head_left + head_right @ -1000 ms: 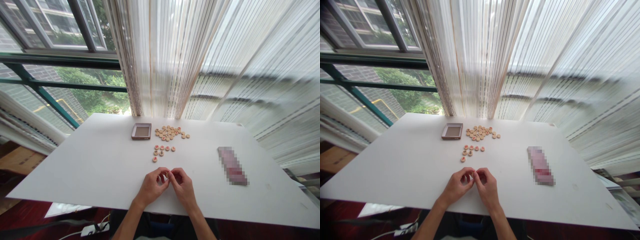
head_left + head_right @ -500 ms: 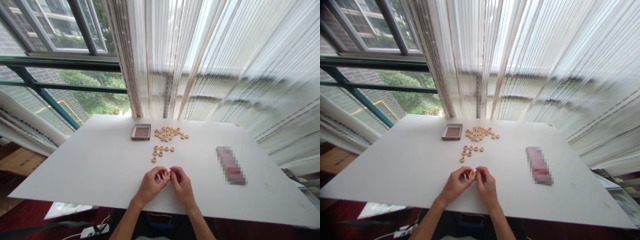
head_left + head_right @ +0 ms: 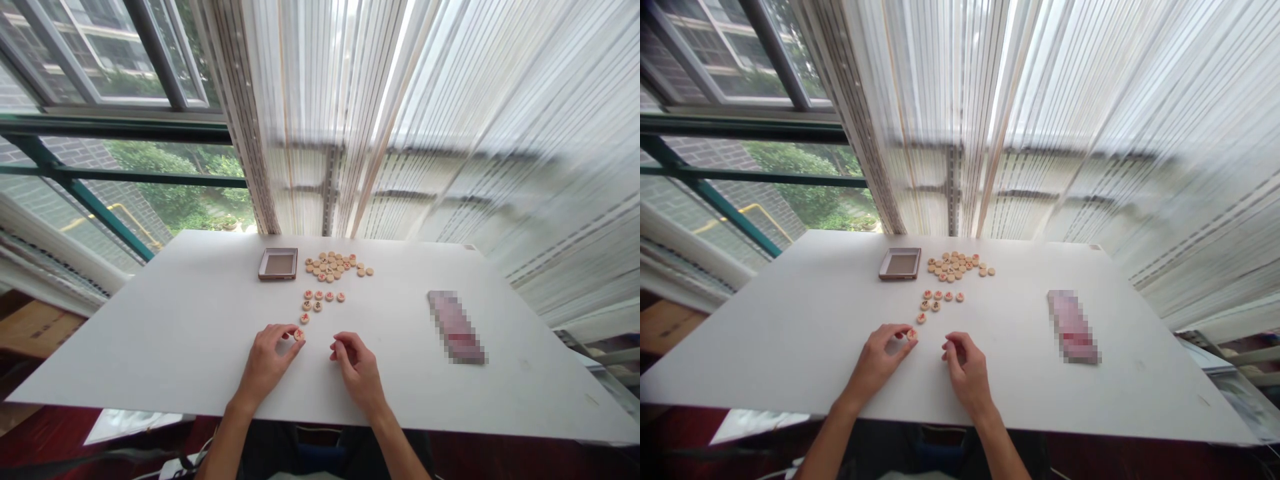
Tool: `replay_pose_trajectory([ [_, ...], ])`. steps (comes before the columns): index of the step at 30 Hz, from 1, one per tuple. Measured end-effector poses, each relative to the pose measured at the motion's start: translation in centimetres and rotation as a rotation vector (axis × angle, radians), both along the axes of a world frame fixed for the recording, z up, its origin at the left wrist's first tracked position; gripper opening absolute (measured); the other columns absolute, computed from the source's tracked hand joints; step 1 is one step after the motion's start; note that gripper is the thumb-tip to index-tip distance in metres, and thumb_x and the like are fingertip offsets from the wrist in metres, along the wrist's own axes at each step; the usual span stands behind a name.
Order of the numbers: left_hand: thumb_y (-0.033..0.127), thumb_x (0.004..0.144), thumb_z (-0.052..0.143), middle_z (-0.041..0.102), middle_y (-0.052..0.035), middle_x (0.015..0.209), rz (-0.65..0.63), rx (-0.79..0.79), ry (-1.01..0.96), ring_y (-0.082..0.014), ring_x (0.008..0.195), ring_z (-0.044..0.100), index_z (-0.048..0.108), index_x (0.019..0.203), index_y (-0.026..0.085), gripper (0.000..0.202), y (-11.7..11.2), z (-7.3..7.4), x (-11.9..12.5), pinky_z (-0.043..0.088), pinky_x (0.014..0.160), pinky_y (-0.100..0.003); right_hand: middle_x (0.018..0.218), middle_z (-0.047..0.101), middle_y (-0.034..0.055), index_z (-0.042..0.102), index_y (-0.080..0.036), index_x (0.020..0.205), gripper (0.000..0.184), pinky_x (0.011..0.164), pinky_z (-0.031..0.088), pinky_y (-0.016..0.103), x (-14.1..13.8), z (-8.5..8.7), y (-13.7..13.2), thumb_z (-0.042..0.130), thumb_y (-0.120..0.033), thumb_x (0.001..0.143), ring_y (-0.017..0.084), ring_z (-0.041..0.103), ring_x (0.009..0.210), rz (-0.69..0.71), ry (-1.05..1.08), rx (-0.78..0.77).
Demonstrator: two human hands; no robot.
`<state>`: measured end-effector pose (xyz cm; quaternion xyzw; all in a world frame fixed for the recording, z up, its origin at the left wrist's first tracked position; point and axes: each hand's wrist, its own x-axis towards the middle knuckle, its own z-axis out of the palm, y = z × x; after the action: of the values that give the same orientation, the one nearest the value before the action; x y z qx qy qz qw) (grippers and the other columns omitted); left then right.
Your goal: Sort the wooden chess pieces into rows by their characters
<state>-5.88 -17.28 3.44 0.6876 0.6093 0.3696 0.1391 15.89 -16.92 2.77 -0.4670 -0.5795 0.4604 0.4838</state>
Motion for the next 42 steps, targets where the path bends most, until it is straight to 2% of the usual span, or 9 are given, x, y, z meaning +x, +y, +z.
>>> replay_pose_trajectory([
  [7, 0.041, 0.089, 0.065, 0.072, -0.0048, 0.101, 0.035, 0.048, 0.108, -0.0238, 0.090, 0.064, 0.067, 0.107, 0.025, 0.024, 0.6, 0.0, 0.3, 0.044, 0.087, -0.039, 0.087, 0.070, 0.0065, 0.062, -0.020, 0.103, 0.021, 0.071, 0.058, 0.031, 0.0, 0.1, -0.1, 0.055, -0.039, 0.096, 0.019, 0.070, 0.073, 0.007, 0.004, -0.008],
  [14, 0.037, 0.086, 0.068, 0.072, -0.0044, 0.094, 0.123, 0.048, 0.221, -0.0252, 0.091, 0.063, 0.071, 0.097, 0.025, 0.017, 1.0, -1.1, 0.6, 0.042, 0.084, -0.038, 0.087, 0.070, 0.0064, 0.062, -0.020, 0.104, 0.022, 0.071, 0.058, 0.030, 0.1, 0.2, -0.1, 0.055, -0.039, 0.097, 0.019, 0.070, 0.073, 0.014, -0.013, -0.014],
  [25, 0.044, 0.085, 0.068, 0.070, -0.0040, 0.094, 0.134, -0.011, 0.224, -0.0236, 0.090, 0.062, 0.073, 0.101, 0.027, 0.024, 1.1, -1.3, 0.7, 0.042, 0.085, -0.038, 0.087, 0.070, 0.0065, 0.062, -0.020, 0.103, 0.020, 0.072, 0.056, 0.030, 0.1, 0.0, 0.0, 0.055, -0.037, 0.097, 0.018, 0.070, 0.073, 0.019, -0.024, -0.011],
  [31, 0.045, 0.082, 0.071, 0.070, -0.0025, 0.091, 0.150, 0.009, 0.227, -0.0229, 0.086, 0.063, 0.073, 0.101, 0.028, 0.026, 1.1, -1.4, 0.8, 0.043, 0.084, -0.038, 0.087, 0.071, 0.0072, 0.062, -0.019, 0.102, 0.022, 0.072, 0.057, 0.031, 0.1, 0.4, 0.1, 0.056, -0.040, 0.095, 0.020, 0.070, 0.074, 0.021, -0.030, -0.023],
  [36, 0.043, 0.083, 0.071, 0.070, -0.0019, 0.092, 0.138, 0.021, 0.231, -0.0226, 0.089, 0.063, 0.074, 0.098, 0.028, 0.021, 1.0, -1.3, 0.7, 0.044, 0.084, -0.039, 0.087, 0.070, 0.0073, 0.062, -0.019, 0.101, 0.025, 0.072, 0.057, 0.031, 0.0, 0.6, 0.1, 0.056, -0.043, 0.095, 0.020, 0.069, 0.074, 0.025, -0.031, -0.036],
  [42, 0.042, 0.084, 0.070, 0.069, -0.0019, 0.093, 0.134, 0.001, 0.214, -0.0220, 0.090, 0.062, 0.072, 0.105, 0.029, 0.024, 0.8, -1.2, 0.7, 0.043, 0.086, -0.039, 0.087, 0.070, 0.0074, 0.062, -0.019, 0.101, 0.027, 0.072, 0.057, 0.031, 0.0, 0.6, 0.0, 0.056, -0.044, 0.095, 0.020, 0.069, 0.074, 0.027, -0.048, -0.033],
])
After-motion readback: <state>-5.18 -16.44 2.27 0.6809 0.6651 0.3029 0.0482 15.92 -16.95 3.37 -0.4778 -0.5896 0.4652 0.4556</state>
